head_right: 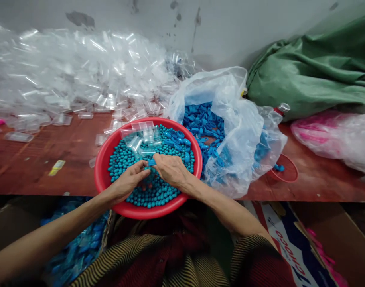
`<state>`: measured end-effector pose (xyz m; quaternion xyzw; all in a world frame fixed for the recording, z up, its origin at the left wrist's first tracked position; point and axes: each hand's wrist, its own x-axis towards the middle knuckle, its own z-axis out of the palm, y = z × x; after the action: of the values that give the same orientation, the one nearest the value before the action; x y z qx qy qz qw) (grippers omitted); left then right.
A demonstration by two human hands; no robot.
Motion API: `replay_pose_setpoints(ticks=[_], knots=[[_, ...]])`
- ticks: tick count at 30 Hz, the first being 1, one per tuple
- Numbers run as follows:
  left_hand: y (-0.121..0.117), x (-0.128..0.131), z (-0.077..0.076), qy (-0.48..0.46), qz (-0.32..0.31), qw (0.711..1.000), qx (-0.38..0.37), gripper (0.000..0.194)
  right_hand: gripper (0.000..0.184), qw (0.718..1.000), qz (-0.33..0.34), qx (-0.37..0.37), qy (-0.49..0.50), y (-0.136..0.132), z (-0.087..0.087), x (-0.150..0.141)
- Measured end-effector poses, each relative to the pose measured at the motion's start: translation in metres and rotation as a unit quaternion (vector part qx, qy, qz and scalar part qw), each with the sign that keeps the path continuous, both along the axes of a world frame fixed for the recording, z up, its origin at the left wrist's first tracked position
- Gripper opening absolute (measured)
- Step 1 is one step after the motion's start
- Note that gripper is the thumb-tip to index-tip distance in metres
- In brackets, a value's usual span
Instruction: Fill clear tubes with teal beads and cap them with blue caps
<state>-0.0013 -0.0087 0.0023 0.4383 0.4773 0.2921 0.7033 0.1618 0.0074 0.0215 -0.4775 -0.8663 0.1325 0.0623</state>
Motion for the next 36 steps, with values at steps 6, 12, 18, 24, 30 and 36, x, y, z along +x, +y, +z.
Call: replay_pose_setpoints(ticks=[6, 12, 18, 24, 30, 36], knots=[[0.001, -0.004, -0.001, -0.028, 0.015, 0.999, 0.01, 0.031, 0.033, 0.959, 0.034, -0.15, 0.237, -0.003, -0.006, 0.013], [0.002, -0.002, 0.001, -0.02, -0.007, 0.998, 0.065, 0.041, 0.024, 0.884, -0.08, -0.253, 0.385, -0.003, -0.013, 0.013], [0.0, -0.002, 0.005, -0.009, 0.023, 0.997, 0.07, 0.05, 0.016, 0.849, -0.124, -0.28, 0.43, -0.006, -0.018, 0.008], [-0.003, 0.006, 0.015, -0.01, 0.072, 0.994, 0.081, 0.033, 0.021, 0.916, -0.071, -0.109, 0.38, -0.014, -0.014, 0.005], [-0.001, 0.006, 0.02, 0.006, 0.029, 0.994, 0.109, 0.047, 0.022, 0.932, -0.014, -0.112, 0.344, -0.009, -0.007, 0.022], [-0.001, 0.007, 0.022, 0.005, 0.026, 0.996, 0.084, 0.046, 0.022, 0.928, -0.066, -0.091, 0.357, -0.017, -0.012, 0.019]])
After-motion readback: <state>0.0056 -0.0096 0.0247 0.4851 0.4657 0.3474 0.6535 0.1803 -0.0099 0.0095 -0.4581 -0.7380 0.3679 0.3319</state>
